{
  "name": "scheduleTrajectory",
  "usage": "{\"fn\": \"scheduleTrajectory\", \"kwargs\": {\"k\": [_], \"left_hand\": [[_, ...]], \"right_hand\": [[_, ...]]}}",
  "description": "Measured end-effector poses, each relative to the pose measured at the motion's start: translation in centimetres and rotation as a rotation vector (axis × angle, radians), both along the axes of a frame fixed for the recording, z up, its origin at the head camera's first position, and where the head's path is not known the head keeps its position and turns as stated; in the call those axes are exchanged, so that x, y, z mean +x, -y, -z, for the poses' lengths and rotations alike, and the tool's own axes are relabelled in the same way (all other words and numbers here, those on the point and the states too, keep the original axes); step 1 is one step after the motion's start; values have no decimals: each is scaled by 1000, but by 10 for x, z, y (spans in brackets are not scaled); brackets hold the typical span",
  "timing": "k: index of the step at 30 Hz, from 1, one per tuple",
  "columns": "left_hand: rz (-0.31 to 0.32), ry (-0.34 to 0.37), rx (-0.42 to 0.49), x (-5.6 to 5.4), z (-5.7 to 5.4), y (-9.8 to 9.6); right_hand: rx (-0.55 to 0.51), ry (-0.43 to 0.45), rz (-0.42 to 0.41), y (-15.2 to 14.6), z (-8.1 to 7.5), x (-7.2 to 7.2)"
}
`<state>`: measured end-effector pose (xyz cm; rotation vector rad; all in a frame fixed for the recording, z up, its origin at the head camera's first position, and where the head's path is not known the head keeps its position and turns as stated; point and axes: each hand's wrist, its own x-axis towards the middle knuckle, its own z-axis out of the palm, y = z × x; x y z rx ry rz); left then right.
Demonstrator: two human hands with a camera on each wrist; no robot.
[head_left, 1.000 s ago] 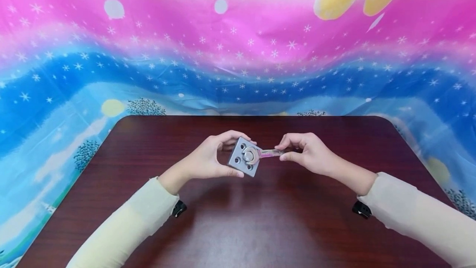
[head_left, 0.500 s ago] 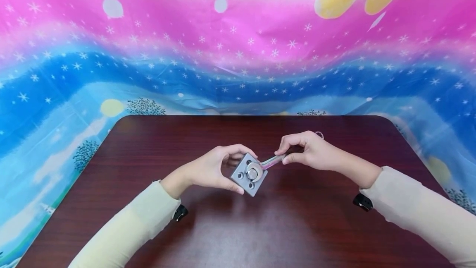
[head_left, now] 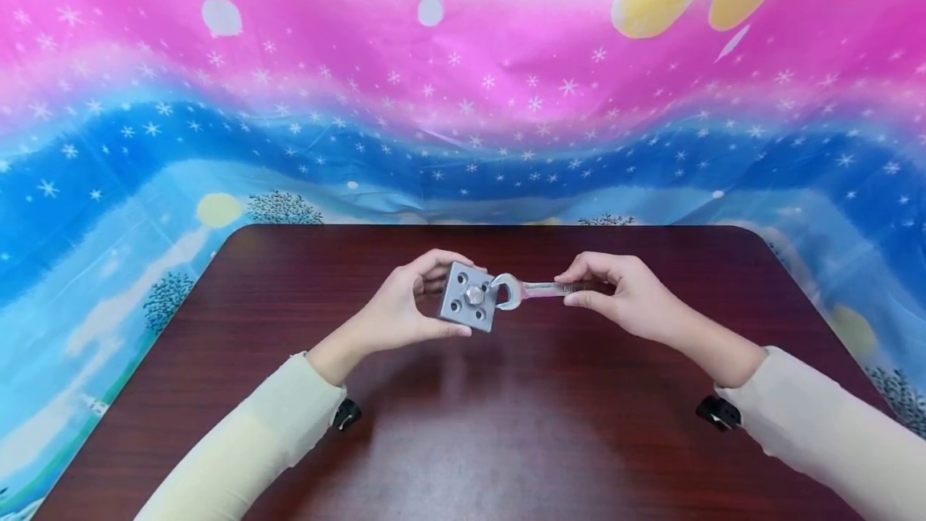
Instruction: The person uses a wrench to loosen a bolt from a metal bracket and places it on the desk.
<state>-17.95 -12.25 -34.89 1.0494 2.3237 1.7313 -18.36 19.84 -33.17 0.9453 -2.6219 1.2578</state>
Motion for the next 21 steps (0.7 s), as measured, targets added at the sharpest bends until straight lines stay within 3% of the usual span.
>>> {"fn": "scheduleTrajectory", "kwargs": {"k": [4, 7, 12, 21], "left_hand": [[-93, -59, 48, -3, -1, -2], [-117, -86, 85, -4, -2, -4], [-125, -107, 103, -5, -2, -8], [-96, -124, 127, -5, -1, -12]], "right_hand": [[-88, 30, 74, 6, 5, 11], [-158, 37, 111, 12, 8, 16], [-209, 17, 128, 19, 11, 19], [-190, 44, 113, 26, 16, 18]]}}
